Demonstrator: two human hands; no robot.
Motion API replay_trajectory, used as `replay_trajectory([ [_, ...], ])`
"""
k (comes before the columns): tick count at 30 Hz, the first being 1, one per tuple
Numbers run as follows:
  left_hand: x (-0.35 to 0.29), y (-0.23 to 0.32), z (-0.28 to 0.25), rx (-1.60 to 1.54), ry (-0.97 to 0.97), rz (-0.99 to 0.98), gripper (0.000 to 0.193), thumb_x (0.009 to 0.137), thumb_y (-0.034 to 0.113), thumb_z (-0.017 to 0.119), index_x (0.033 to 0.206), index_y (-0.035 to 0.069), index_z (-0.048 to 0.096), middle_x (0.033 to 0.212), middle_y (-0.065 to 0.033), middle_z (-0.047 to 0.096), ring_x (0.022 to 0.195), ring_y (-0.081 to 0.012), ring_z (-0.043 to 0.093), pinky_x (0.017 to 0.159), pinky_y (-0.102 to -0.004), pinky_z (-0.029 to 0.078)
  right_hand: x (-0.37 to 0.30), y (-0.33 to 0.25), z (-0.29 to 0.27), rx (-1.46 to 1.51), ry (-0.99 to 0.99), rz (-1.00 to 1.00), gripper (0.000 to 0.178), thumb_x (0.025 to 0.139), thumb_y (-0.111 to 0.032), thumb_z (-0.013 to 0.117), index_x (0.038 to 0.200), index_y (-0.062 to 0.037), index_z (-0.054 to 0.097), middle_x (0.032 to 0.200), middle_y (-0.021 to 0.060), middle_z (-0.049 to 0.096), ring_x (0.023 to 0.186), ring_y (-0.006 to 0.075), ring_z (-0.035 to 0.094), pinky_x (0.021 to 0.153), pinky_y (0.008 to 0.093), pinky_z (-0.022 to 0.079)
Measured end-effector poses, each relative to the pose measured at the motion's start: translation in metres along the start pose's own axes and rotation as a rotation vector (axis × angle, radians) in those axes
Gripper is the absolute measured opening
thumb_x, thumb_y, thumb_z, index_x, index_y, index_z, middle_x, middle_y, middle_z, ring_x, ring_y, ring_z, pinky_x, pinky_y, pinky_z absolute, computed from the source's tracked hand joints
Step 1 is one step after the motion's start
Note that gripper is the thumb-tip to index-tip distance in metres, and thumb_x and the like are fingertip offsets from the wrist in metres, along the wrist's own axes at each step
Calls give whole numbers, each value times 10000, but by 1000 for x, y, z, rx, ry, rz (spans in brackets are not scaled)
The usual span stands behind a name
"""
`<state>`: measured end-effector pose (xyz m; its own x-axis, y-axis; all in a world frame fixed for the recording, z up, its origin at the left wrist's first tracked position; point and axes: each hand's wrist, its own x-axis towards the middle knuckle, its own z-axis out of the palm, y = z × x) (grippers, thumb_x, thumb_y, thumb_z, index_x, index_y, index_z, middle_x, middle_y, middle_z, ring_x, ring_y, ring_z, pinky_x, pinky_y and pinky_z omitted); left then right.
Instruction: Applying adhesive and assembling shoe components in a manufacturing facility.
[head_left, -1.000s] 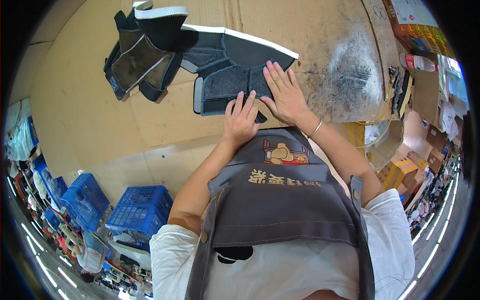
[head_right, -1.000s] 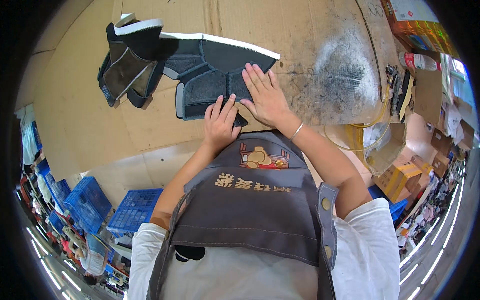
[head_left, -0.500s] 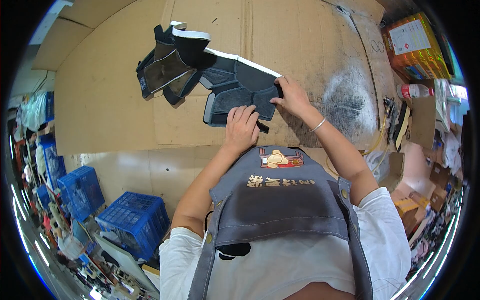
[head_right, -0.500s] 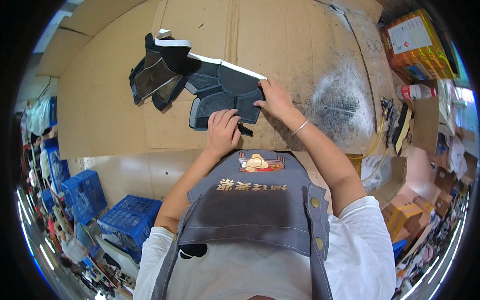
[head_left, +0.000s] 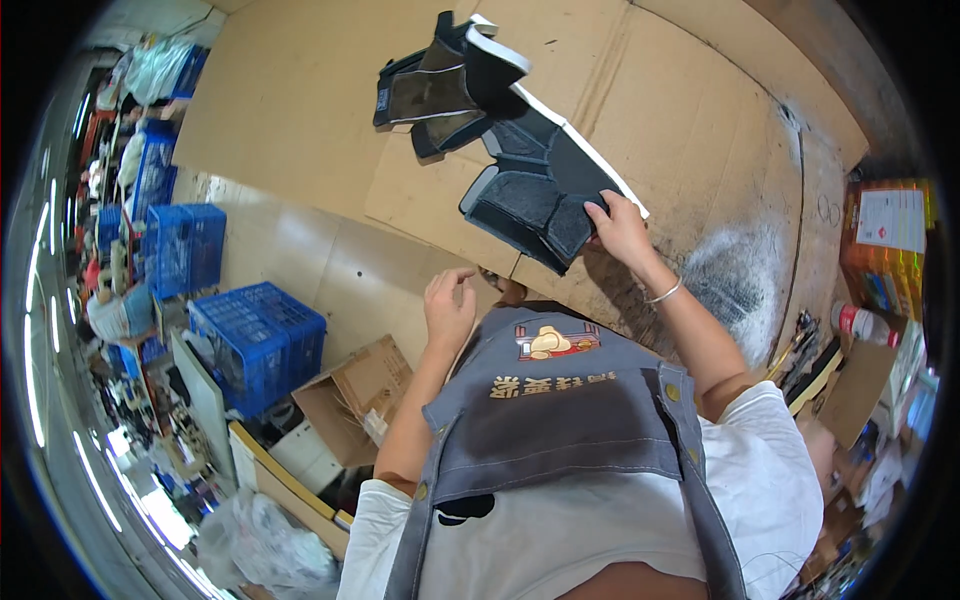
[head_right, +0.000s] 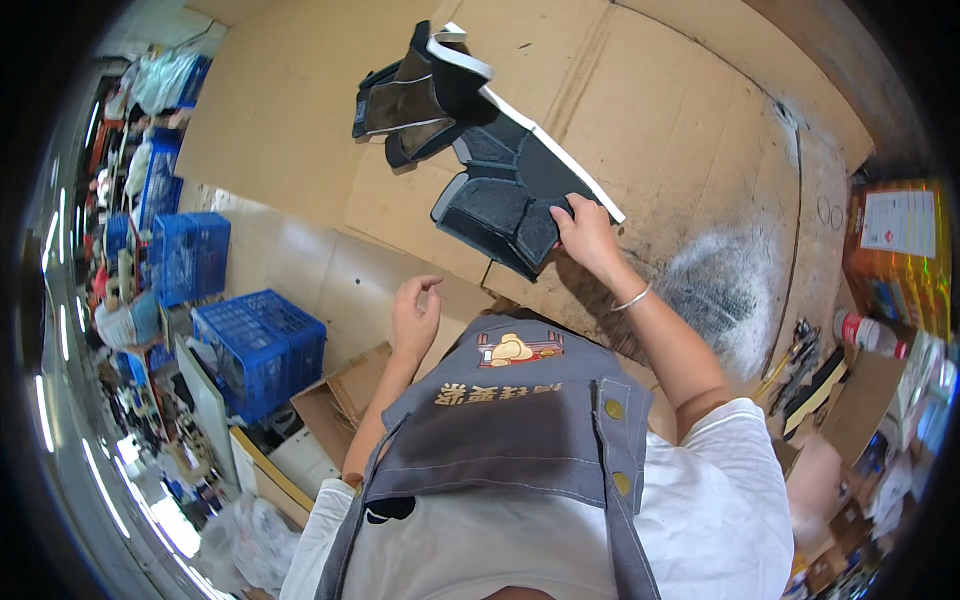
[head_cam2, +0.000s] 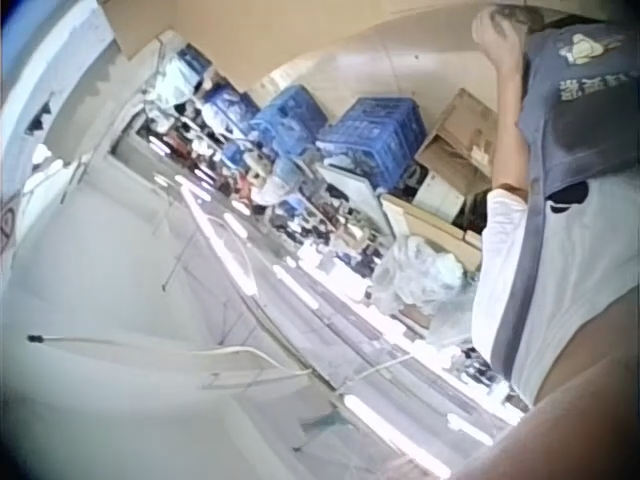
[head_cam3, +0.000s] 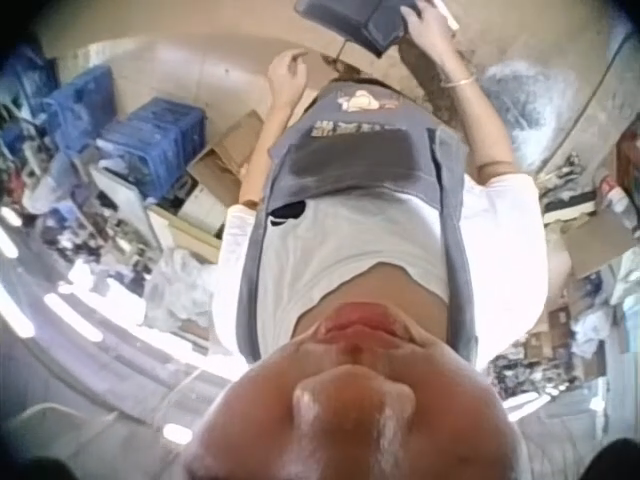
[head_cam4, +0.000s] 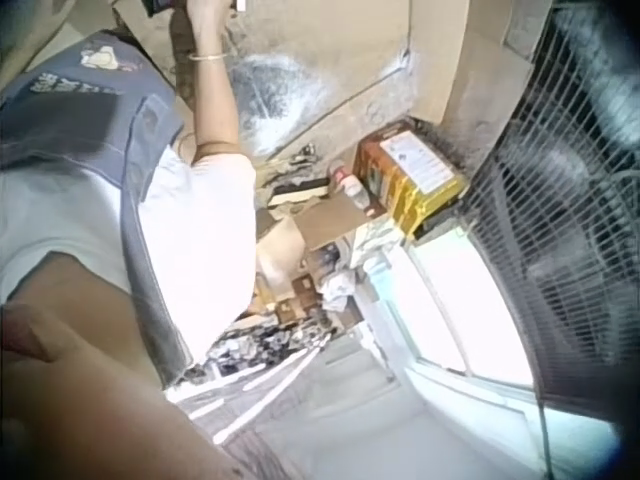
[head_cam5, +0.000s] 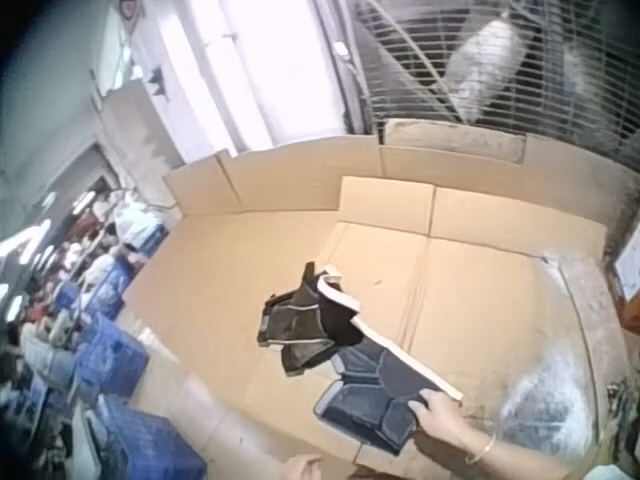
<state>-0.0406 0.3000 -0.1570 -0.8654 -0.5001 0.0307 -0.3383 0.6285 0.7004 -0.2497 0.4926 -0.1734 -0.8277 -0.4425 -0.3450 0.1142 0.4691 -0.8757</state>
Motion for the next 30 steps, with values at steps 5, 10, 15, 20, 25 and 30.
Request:
replay_trajectory([
  [5, -13, -7, -36, -105, 58, -157, 157, 785, 83, 564, 932, 40, 596, 879, -99, 622, 875, -248, 576, 802, -363, 425, -12, -85, 10, -173, -11, -466, 190, 863, -140, 563, 835, 47, 582, 570, 158, 582, 509, 198, 601, 445, 299, 434],
  [10, 1, 18, -93, 22, 170, 74, 760, 711, 177, 700, 1342, 20, 308, 1356, -188, 362, 1242, -296, 378, 1011, -357, 317, -23, -210, 44, 231, -436, -333, 199, 879, -159, 558, 916, 37, 565, 714, 51, 603, 620, 94, 596, 529, 214, 498],
  [15, 32, 16, -188, -817, 186, 315, 756, 732, 232, 694, 1338, 10, 300, 1363, -195, 328, 1200, -341, 389, 985, -383, 324, -56, -301, 135, 428, -602, -577, 219, 885, -189, 561, 906, 29, 555, 767, 42, 606, 639, 91, 581, 550, 212, 505],
  [20, 10, -36, -302, 18, 741, 414, 426, 747, -31, 595, 1165, 7, 519, 1208, -137, 517, 1095, -256, 509, 926, -322, 396, -81, -375, 207, 466, -788, -552, 217, 870, -186, 578, 895, 28, 557, 755, 58, 600, 637, 94, 578, 532, 218, 499],
  [25, -21, -82, -389, -89, 611, 289, 430, 665, 4, 617, 1094, 32, 593, 1038, -126, 618, 942, -273, 593, 836, -335, 463, -97, -428, 301, 580, -1016, -606, 217, 872, -185, 575, 926, 25, 561, 765, 62, 610, 646, 95, 590, 517, 217, 487],
  [30, -18, -146, -434, 130, 997, 291, 308, 644, 57, 634, 948, 8, 640, 805, -117, 632, 712, -269, 615, 651, -339, 493, -66, -457, 398, 473, -1106, -466, 221, 875, -189, 572, 924, 27, 570, 754, 52, 613, 639, 84, 590, 533, 197, 478],
])
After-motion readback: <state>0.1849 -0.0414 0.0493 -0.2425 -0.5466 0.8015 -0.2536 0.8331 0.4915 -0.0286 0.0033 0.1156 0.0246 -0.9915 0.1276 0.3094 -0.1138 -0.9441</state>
